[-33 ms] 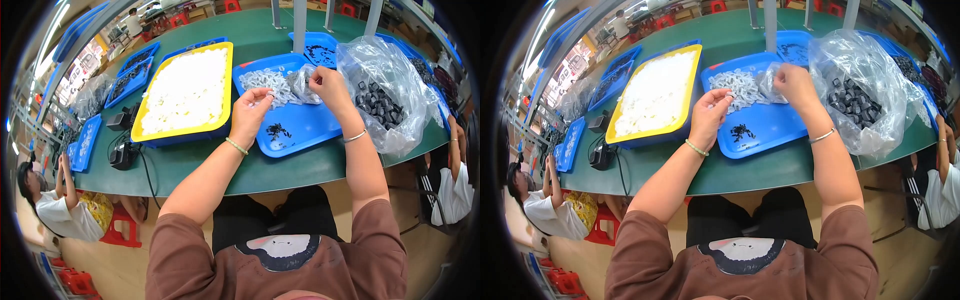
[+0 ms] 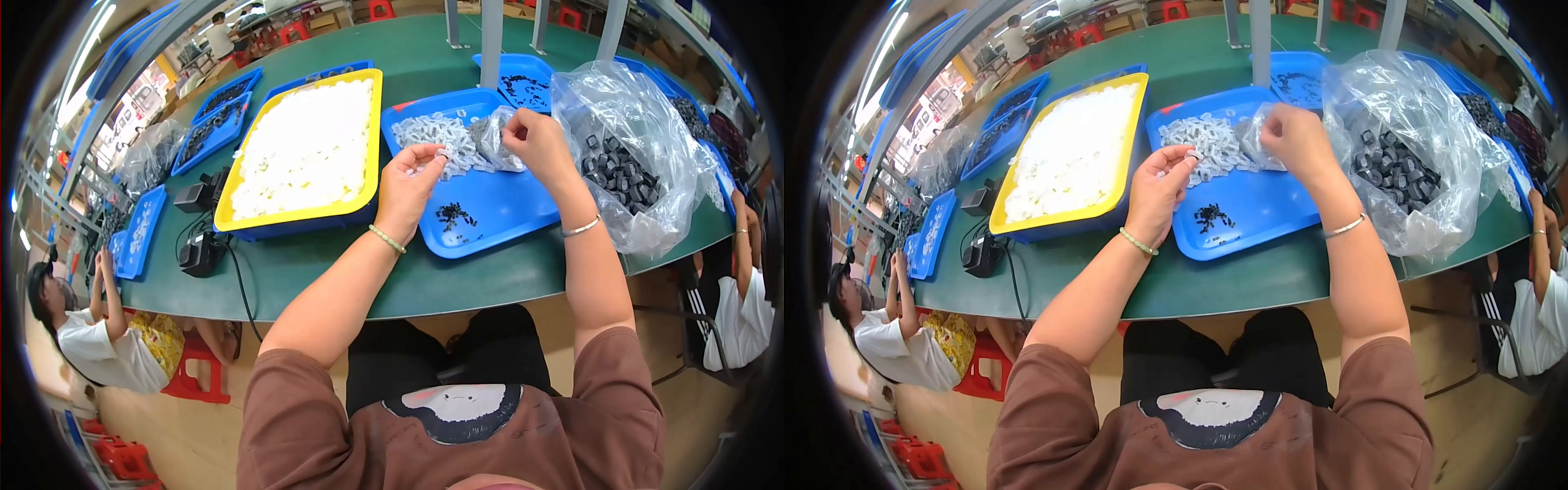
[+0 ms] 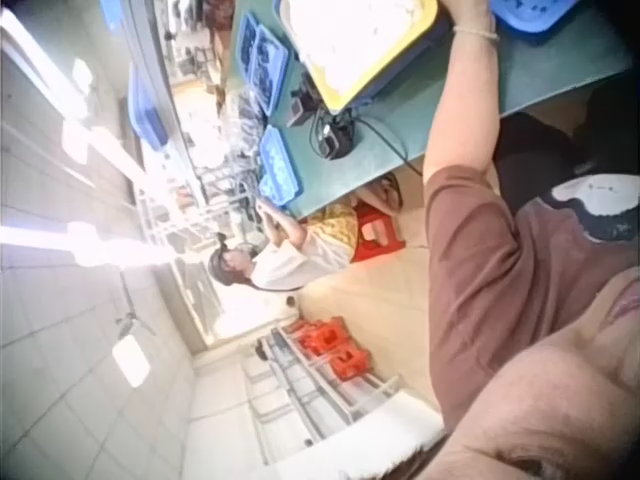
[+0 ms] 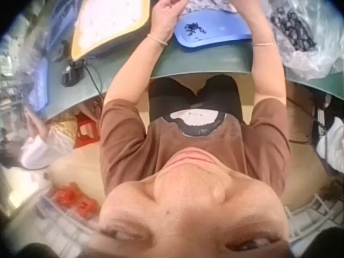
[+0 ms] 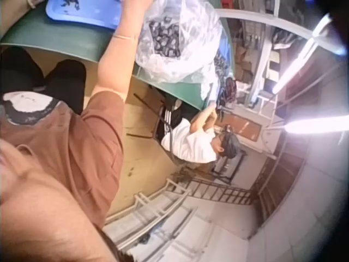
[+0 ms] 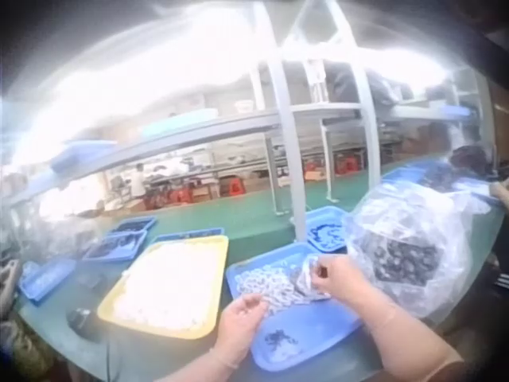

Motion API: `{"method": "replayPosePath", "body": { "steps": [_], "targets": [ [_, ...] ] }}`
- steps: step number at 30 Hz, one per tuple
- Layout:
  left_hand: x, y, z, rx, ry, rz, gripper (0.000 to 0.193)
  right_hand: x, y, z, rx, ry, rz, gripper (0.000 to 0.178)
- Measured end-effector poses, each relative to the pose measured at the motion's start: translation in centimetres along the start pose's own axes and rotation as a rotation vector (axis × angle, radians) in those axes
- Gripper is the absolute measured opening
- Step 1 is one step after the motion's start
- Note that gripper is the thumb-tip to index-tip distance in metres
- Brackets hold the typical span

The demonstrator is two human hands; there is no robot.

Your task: The person takes white plastic components from a tray and attaches small black parts onto them one by one by hand.

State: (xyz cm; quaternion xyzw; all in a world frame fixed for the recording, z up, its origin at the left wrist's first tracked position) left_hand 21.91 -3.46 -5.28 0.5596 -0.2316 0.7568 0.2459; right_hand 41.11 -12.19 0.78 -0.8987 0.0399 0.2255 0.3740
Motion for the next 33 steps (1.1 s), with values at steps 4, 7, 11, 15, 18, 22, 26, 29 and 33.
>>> {"method": "replayPosePath", "body": {
  "steps": [4,7,11,15,18,22,26,29,33],
  "targets": [
    [0.0,0.0,-0.3,0.006,0.073,-0.044,0.017,-2.9,0.8,3.1,-0.181,-0.467,0.074,0.009],
    [0.1,-0.1,-0.1,-0.012,0.086,-0.045,0.017,-3.5,1.3,4.6,-0.23,-0.514,0.061,0.009],
    [0.2,-0.2,0.2,-0.01,0.057,-0.039,0.019,-4.2,1.5,5.1,-0.252,-0.665,0.1,0.009],
    [0.2,-0.1,0.3,-0.013,0.08,-0.03,0.019,-4.9,1.6,4.5,-0.233,-0.461,-0.072,0.013],
    [0.1,0.2,0.2,-0.011,0.1,-0.038,0.017,-5.3,1.6,3.9,-0.19,-0.374,-0.099,0.013],
    [-0.3,0.1,-0.2,0.011,0.153,-0.044,0.016,-4.6,2.0,4.8,-0.234,-0.78,0.171,0.015],
    [0.2,0.1,-0.3,0.025,0.134,-0.038,0.018,-4.5,1.8,5.0,-0.202,-0.945,0.226,0.018],
    [0.0,-0.1,-0.4,0.016,0.137,-0.042,0.018,-4.3,1.6,5.1,-0.221,-0.986,0.247,0.022],
    [0.3,0.1,-0.1,0.022,0.134,-0.043,0.018,-4.0,1.7,5.2,-0.192,-1.048,0.274,0.028]
  ]
}}
Point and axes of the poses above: each hand's wrist, its own y-axis away from the middle knuckle, its own z-axis out of the palm, x = y × z, the point moved 7 cm from there along -y, towards the middle knuckle, and after that the axes turned 6 degrees about -z, right-handed, at the moved point
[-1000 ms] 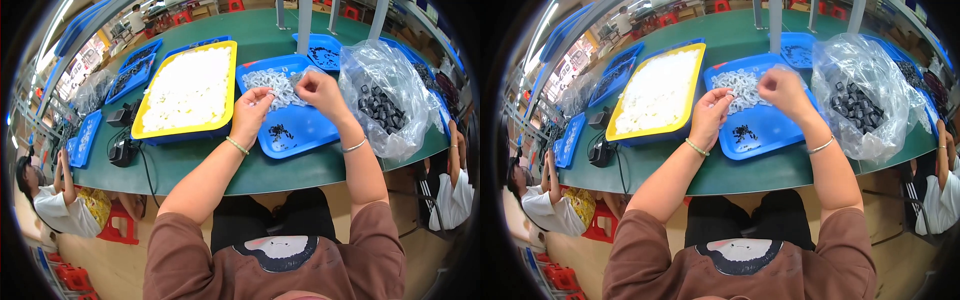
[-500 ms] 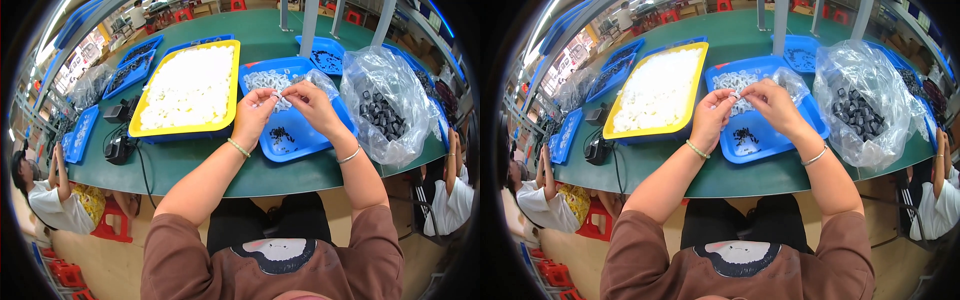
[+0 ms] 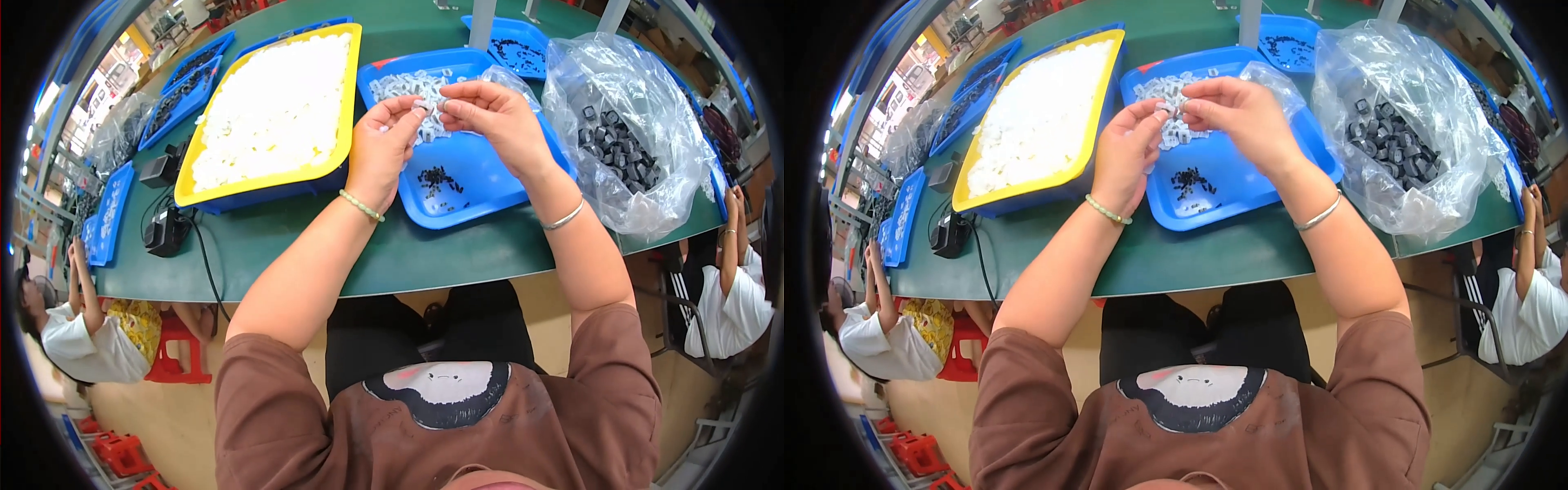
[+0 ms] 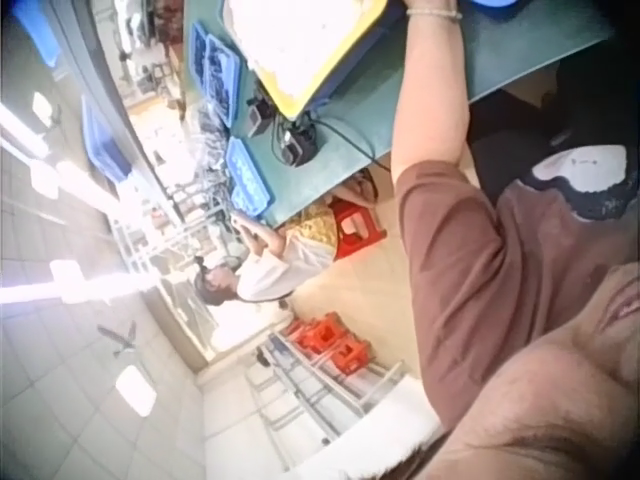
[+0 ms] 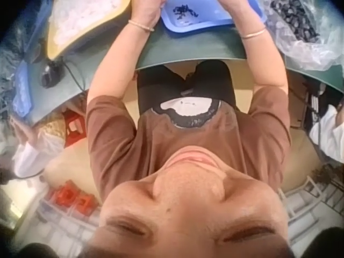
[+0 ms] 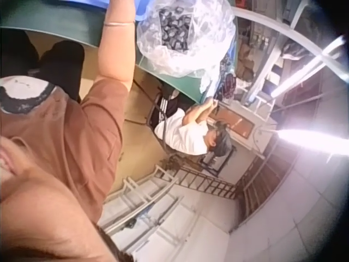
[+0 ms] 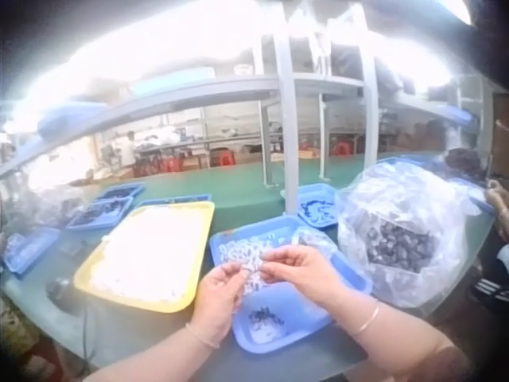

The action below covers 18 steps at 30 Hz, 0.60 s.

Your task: The person takes white plastic components from a tray and attaches small black parts onto them one by one by hand.

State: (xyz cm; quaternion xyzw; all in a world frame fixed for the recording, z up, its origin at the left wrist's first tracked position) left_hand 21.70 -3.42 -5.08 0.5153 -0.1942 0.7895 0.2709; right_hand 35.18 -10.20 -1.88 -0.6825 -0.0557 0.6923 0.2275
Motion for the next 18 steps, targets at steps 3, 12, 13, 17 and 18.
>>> {"method": "replayPosePath", "body": {
  "steps": [3,12,13,17,18],
  "targets": [
    [-0.3,-0.2,-0.3,-0.008,0.012,0.004,0.019,0.8,0.2,0.0,0.038,-0.023,0.058,0.025],
    [-0.2,-0.6,-0.3,-0.029,0.039,0.023,0.019,2.4,-0.1,-0.4,0.02,0.005,0.136,0.025],
    [-0.2,-0.6,-0.3,-0.028,0.037,0.021,0.019,2.4,-0.2,-0.2,0.016,-0.001,0.145,0.024],
    [-0.4,-0.6,-0.6,0.006,0.059,0.036,0.017,1.6,-0.3,0.3,-0.004,0.021,0.051,0.023],
    [-0.4,-0.8,-0.8,0.005,0.066,0.048,0.016,1.5,-0.4,0.3,-0.012,0.012,0.033,0.023]
  ]
}}
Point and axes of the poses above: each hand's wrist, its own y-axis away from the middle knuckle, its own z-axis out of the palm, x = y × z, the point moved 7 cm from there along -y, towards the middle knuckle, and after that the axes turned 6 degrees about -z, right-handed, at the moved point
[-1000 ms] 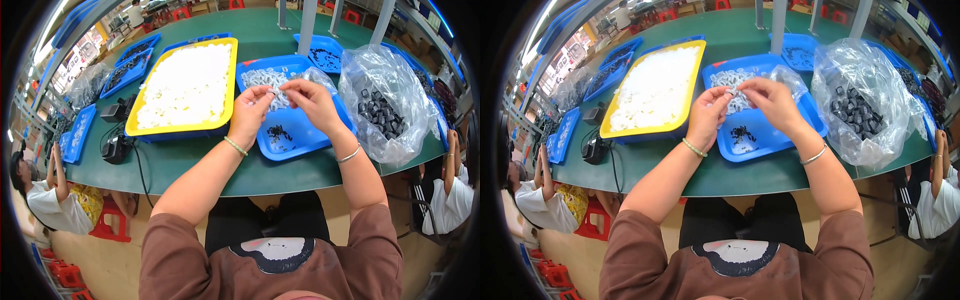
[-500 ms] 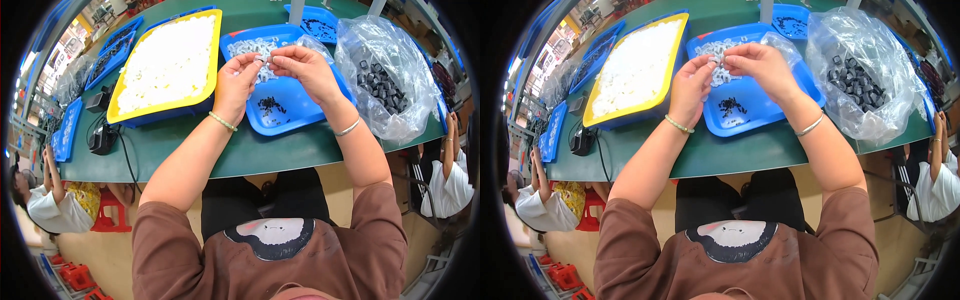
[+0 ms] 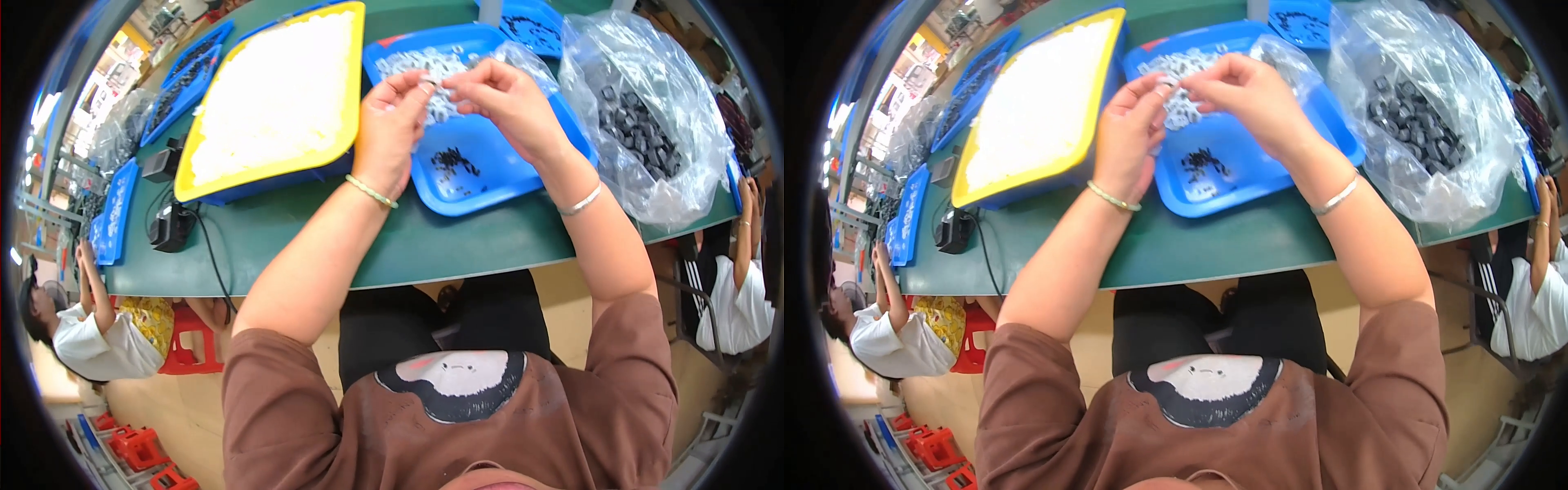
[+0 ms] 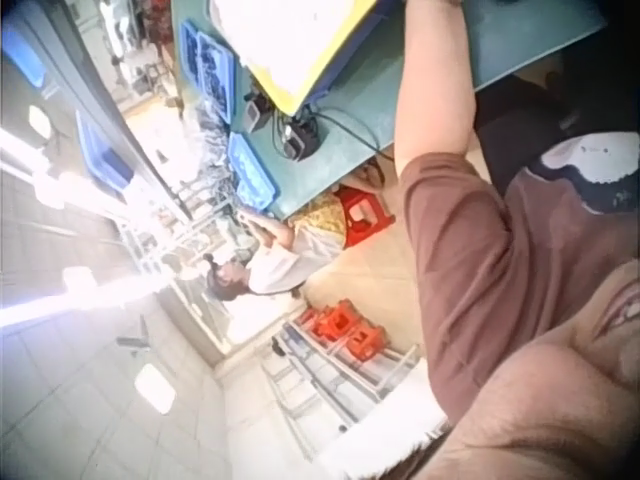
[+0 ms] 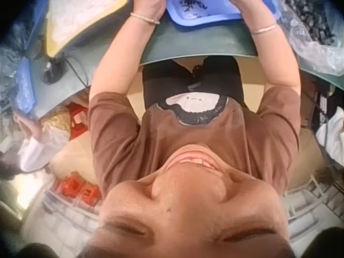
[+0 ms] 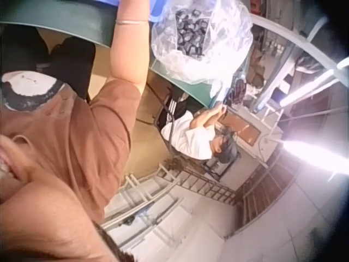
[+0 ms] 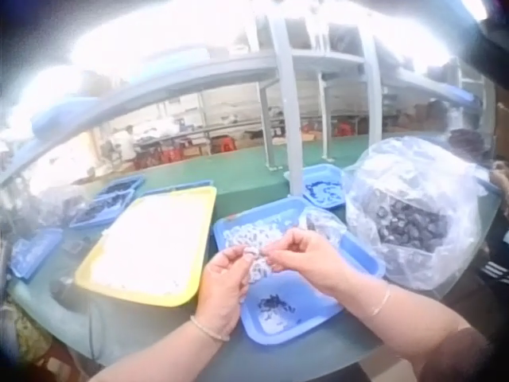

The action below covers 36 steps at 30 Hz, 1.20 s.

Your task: The person takes white plastic components from a tray and attaches small black parts onto them one by one by hand.

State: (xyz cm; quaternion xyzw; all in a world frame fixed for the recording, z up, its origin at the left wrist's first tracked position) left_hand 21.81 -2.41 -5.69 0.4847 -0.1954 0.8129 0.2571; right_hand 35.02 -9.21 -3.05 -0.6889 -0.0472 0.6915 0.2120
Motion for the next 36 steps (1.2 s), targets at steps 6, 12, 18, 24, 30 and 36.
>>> {"method": "replayPosePath", "body": {
  "steps": [6,12,18,24,30,36],
  "targets": [
    [0.1,0.7,0.7,0.012,-0.022,-0.032,0.018,-0.6,0.6,-0.2,0.019,0.047,-0.007,0.021],
    [0.4,0.8,0.6,0.021,-0.02,-0.029,0.019,-1.6,0.7,0.5,-0.002,0.117,-0.077,0.015],
    [0.5,0.9,0.9,0.037,-0.071,-0.032,0.021,-0.9,0.7,0.5,-0.027,0.103,-0.012,0.013],
    [-0.1,0.9,0.7,0.025,-0.115,-0.031,0.02,-1.0,0.8,0.2,0.014,0.119,-0.01,0.011],
    [0.3,0.9,0.8,0.023,-0.121,0.026,0.018,-0.9,0.6,0.2,0.029,0.111,0.023,0.013],
    [0.0,0.8,1.0,-0.023,-0.108,-0.059,0.02,-0.9,0.6,-0.3,0.084,0.16,-0.085,0.017]
  ]
}}
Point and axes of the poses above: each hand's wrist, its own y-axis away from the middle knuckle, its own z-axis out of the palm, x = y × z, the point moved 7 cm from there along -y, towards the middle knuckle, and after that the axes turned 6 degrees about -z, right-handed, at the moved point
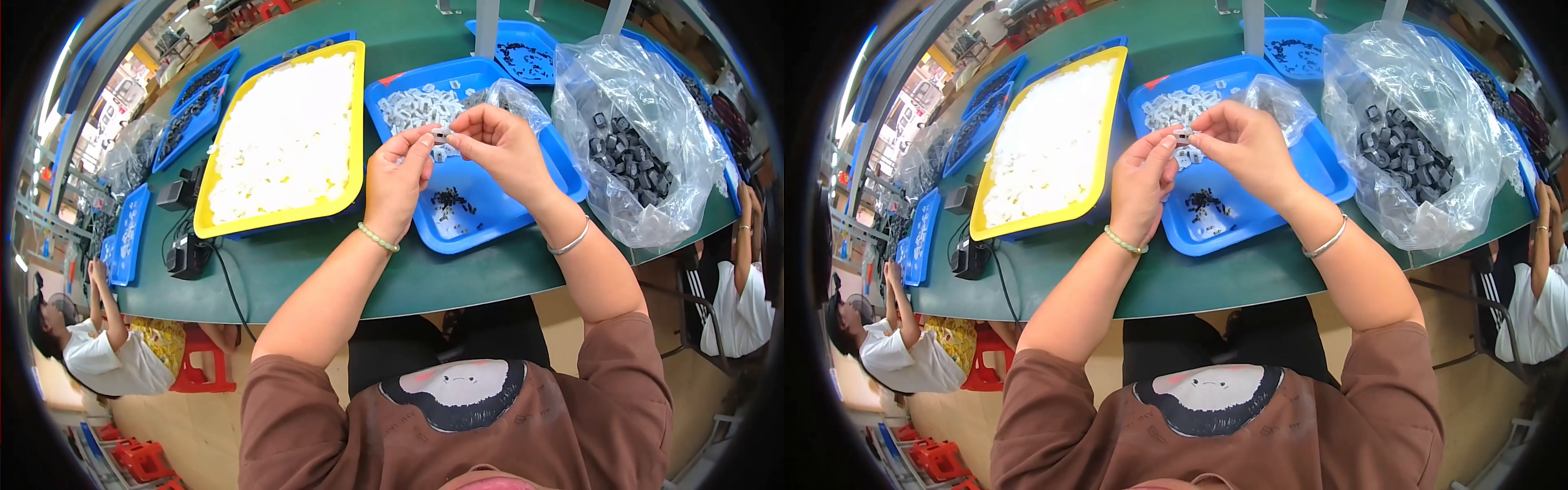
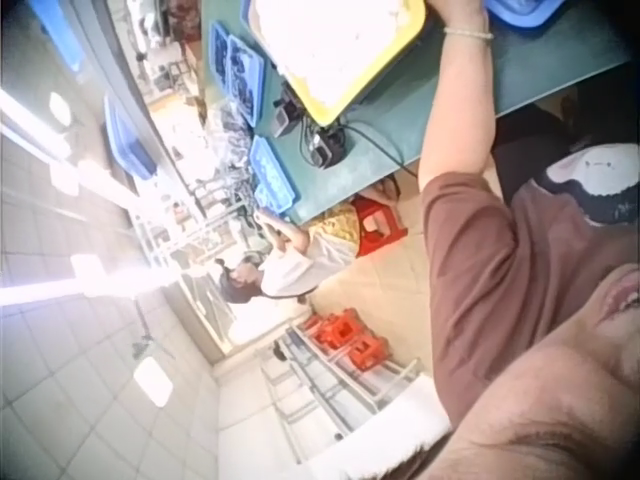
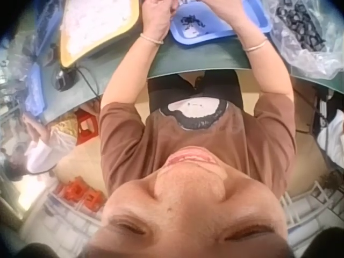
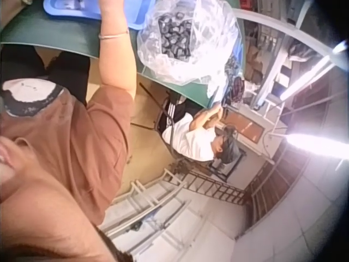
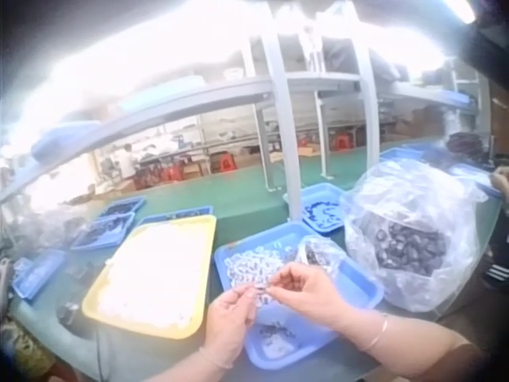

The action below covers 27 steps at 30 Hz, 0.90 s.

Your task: The person takes white plastic components from a tray and attaches small black parts onto them one by one by hand.

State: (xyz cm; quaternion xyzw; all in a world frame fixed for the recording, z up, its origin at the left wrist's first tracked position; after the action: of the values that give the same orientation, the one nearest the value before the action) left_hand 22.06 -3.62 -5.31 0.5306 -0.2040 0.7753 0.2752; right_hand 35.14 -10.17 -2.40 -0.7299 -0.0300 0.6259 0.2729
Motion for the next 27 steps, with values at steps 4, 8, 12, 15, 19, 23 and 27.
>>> {"method": "replayPosePath", "body": {
  "steps": [4,8,12,15,19,23,27],
  "targets": [
    [0.0,0.1,0.2,-0.027,-0.028,-0.026,0.023,-0.5,-0.1,-0.3,-0.014,0.06,0.017,0.02],
    [0.4,0.3,0.2,-0.023,-0.052,-0.024,0.024,-0.4,-0.2,-0.1,-0.06,0.0,0.11,0.019],
    [-0.1,0.2,0.0,-0.038,-0.007,-0.052,0.023,0.2,-0.1,0.1,-0.104,-0.097,0.194,0.017],
    [0.1,0.2,0.1,-0.04,-0.015,-0.035,0.023,0.3,-0.2,0.1,-0.109,-0.095,0.193,0.017],
    [0.0,0.2,0.2,-0.039,-0.032,-0.035,0.022,0.6,-0.2,-0.1,-0.116,-0.099,0.222,0.016],
    [0.1,0.1,0.0,-0.038,-0.042,-0.018,0.022,1.0,-0.2,0.1,-0.122,-0.167,0.288,0.015],
    [0.2,-0.1,0.4,-0.034,-0.046,-0.012,0.021,1.8,-0.2,-0.2,-0.133,-0.201,0.315,0.018]
  ]
}}
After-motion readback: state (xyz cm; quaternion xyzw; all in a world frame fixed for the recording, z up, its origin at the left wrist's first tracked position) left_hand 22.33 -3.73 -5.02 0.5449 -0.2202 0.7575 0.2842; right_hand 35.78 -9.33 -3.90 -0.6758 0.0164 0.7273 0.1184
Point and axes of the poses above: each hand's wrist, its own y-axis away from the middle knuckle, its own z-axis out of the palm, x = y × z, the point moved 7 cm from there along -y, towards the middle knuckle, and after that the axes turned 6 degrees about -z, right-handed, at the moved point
